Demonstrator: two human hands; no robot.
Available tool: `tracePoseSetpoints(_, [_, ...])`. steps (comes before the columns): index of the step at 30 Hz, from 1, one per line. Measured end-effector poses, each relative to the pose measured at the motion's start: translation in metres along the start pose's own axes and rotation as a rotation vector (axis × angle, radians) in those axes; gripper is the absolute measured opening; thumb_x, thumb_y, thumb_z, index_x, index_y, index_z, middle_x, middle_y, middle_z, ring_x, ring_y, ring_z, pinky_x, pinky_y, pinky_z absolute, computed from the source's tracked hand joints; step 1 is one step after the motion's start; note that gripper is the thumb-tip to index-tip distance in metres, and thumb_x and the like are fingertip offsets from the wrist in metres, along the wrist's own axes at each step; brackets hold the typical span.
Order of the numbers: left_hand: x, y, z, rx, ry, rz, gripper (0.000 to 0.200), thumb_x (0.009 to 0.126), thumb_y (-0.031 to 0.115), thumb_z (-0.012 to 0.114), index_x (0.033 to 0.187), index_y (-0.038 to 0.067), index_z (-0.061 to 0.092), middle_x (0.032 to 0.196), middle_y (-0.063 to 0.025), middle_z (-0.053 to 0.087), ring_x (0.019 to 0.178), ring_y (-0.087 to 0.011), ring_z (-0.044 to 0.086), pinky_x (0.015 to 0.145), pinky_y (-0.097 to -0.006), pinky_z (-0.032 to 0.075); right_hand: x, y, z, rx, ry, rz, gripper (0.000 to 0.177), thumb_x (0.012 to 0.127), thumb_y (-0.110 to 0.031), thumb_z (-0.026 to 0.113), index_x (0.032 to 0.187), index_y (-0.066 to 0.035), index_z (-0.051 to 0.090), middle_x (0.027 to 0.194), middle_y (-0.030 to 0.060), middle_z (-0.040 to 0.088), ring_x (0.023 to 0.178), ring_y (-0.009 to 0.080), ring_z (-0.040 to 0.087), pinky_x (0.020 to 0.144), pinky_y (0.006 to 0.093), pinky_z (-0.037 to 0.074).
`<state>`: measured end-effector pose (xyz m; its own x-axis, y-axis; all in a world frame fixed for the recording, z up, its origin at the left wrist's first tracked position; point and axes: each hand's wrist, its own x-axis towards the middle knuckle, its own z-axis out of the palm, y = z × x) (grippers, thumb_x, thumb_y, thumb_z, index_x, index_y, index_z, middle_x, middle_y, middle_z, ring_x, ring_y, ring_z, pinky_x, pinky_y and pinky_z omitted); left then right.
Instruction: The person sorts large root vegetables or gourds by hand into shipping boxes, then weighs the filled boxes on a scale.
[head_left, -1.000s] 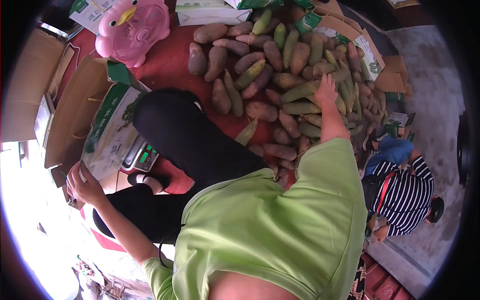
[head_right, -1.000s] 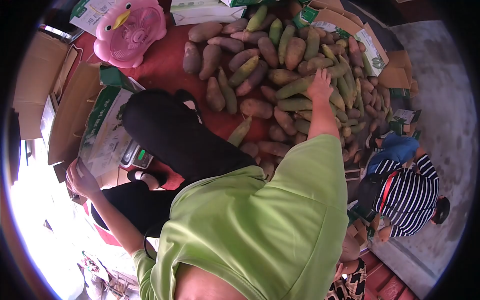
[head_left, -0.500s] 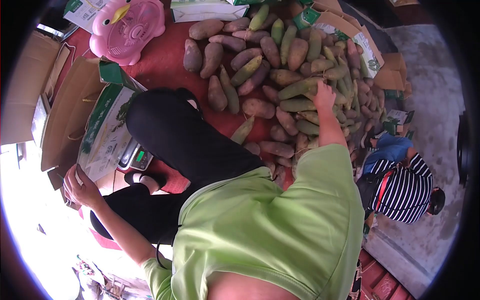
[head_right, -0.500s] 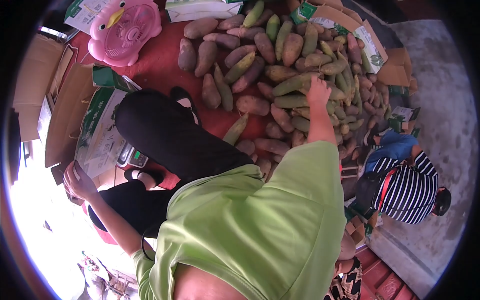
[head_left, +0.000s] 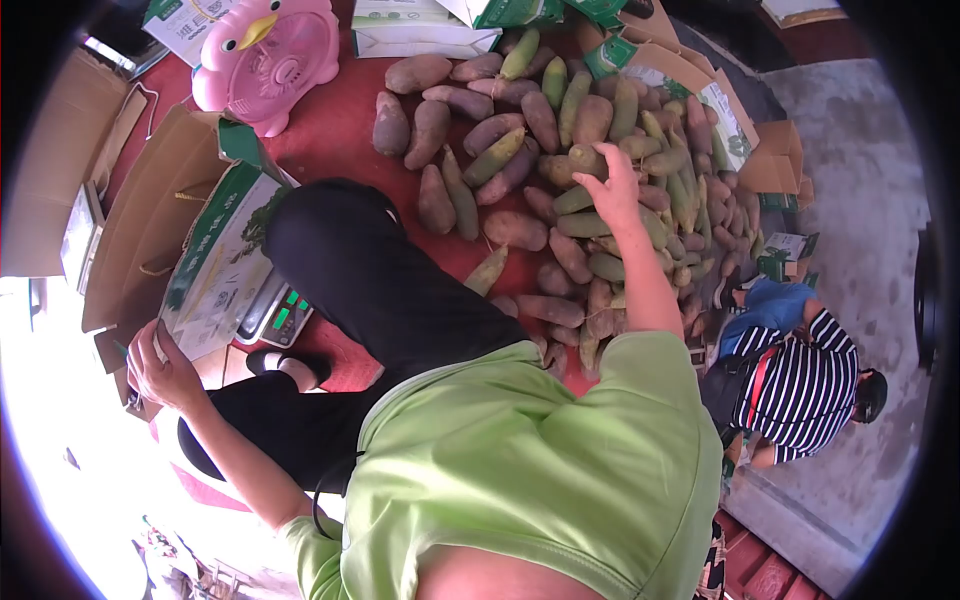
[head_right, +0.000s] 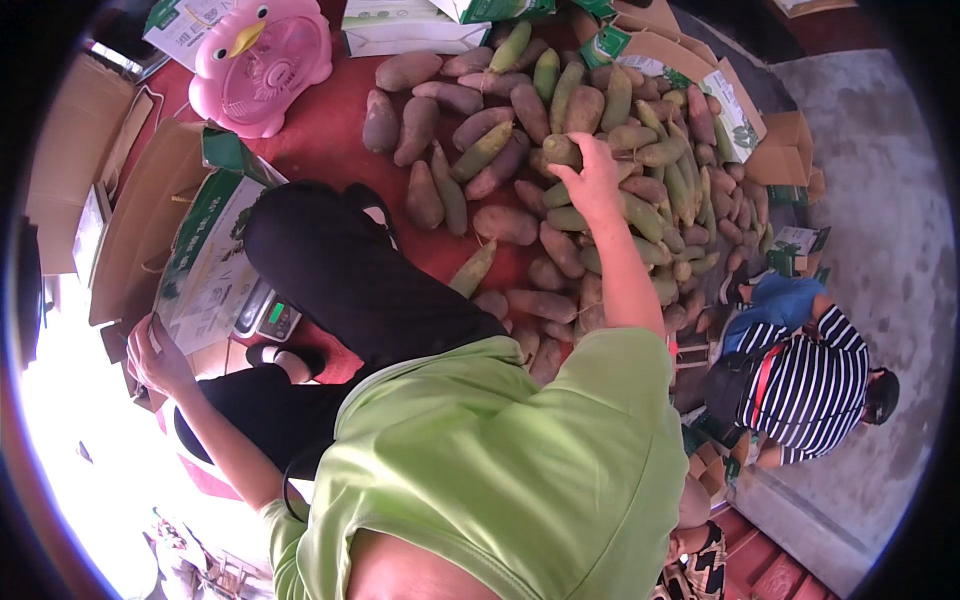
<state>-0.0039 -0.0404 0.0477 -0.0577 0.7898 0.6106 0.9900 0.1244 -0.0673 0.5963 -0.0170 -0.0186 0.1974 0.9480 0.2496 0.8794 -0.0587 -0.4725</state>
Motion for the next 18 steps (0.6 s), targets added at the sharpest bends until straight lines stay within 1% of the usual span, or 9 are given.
tracePoseSetpoints(1, [0.0,0.001,-0.001,-0.01,-0.01,-0.001,0.007,0.083,0.017,0.062,0.088,0.013,0.064,0.089,0.0016,0.064,0.084,-0.0187,0.06,0.077,-0.0319,0.041,0.003,-0.007,0.005,0.0,0.001,-0.009,0.046,0.066,-0.013,0.075,0.107,-0.008,0.054,0.104,0.0138,0.057,0.099,0.0329,0.053,0.084,0.0395,0.044])
tracePoseSetpoints(3, [0.001,0.004,-0.003,0.0,-0.011,-0.012,0.007,0.082,0.016,0.062,0.088,0.013,0.064,0.088,0.0015,0.064,0.085,-0.0188,0.06,0.078,-0.0324,0.041,0.008,-0.021,0.016,0.363,0.007,-0.082,0.046,0.065,-0.008,0.075,0.107,-0.007,0.055,0.105,0.0117,0.058,0.1,0.0283,0.055,0.087,0.0355,0.043])
tracePoseSetpoints(4, [0.001,0.005,-0.005,-0.007,-0.022,-0.019,0.007,0.081,0.016,0.062,0.088,0.013,0.064,0.088,0.0016,0.064,0.085,-0.0189,0.06,0.079,-0.0324,0.041,0.011,-0.036,0.02,0.445,-0.016,-0.068,0.046,0.064,-0.005,0.075,0.107,-0.007,0.056,0.105,0.0097,0.058,0.1,0.0247,0.055,0.089,0.033,0.043])
tracePoseSetpoints(7, [0.003,0.005,-0.007,-0.012,-0.034,-0.033,0.007,0.08,0.015,0.063,0.087,0.013,0.064,0.088,0.0017,0.064,0.085,-0.0189,0.06,0.079,-0.0322,0.04,0.024,-0.089,0.027,0.52,-0.07,-0.152,0.048,0.064,-0.006,0.075,0.107,-0.007,0.055,0.105,0.0092,0.059,0.1,0.0254,0.056,0.087,0.0334,0.043])
tracePoseSetpoints(10, [0.004,0.004,-0.007,-0.054,-0.04,-0.024,0.006,0.08,0.014,0.063,0.086,0.013,0.064,0.087,0.0013,0.063,0.084,-0.018,0.059,0.079,-0.0315,0.04,0.038,-0.127,0.039,0.548,-0.093,-0.305,0.048,0.063,-0.008,0.076,0.107,-0.007,0.055,0.105,0.0086,0.059,0.099,0.0262,0.056,0.085,0.0342,0.044])
tracePoseSetpoints(13, [0.004,0.005,-0.009,-0.07,-0.04,-0.03,0.006,0.08,0.014,0.063,0.085,0.013,0.064,0.086,0.0011,0.063,0.082,-0.0179,0.059,0.079,-0.0312,0.039,0.049,-0.159,0.048,0.472,-0.062,-0.492,0.05,0.061,-0.013,0.078,0.106,-0.007,0.055,0.106,0.0074,0.06,0.099,0.0269,0.056,0.084,0.0359,0.044])
tracePoseSetpoints(14, [0.005,0.005,-0.01,-0.083,-0.04,-0.031,0.006,0.08,0.014,0.063,0.085,0.013,0.064,0.086,0.0009,0.063,0.082,-0.0181,0.059,0.079,-0.0311,0.038,0.052,-0.168,0.051,0.477,-0.063,-0.502,0.05,0.061,-0.013,0.078,0.106,-0.007,0.055,0.106,0.0074,0.06,0.099,0.0269,0.056,0.084,0.0359,0.044])
tracePoseSetpoints(16, [0.006,0.006,-0.011,-0.083,-0.037,-0.036,0.006,0.08,0.014,0.063,0.085,0.013,0.064,0.086,0.0008,0.063,0.082,-0.0182,0.058,0.079,-0.0312,0.038,0.056,-0.184,0.052,0.386,-0.102,-0.628,0.048,0.064,-0.01,0.077,0.106,-0.005,0.055,0.109,0.0078,0.06,0.103,0.0252,0.055,0.088,0.0359,0.042])
tracePoseSetpoints(18, [0.004,0.002,-0.011,-0.087,-0.076,-0.048,0.008,0.082,0.016,0.061,0.088,0.013,0.064,0.09,0.001,0.063,0.086,-0.0178,0.059,0.081,-0.0322,0.038,0.055,-0.199,0.052,0.33,-0.105,-0.647,0.048,0.063,-0.011,0.077,0.105,-0.006,0.055,0.108,0.0074,0.061,0.103,0.0256,0.056,0.088,0.0366,0.041])
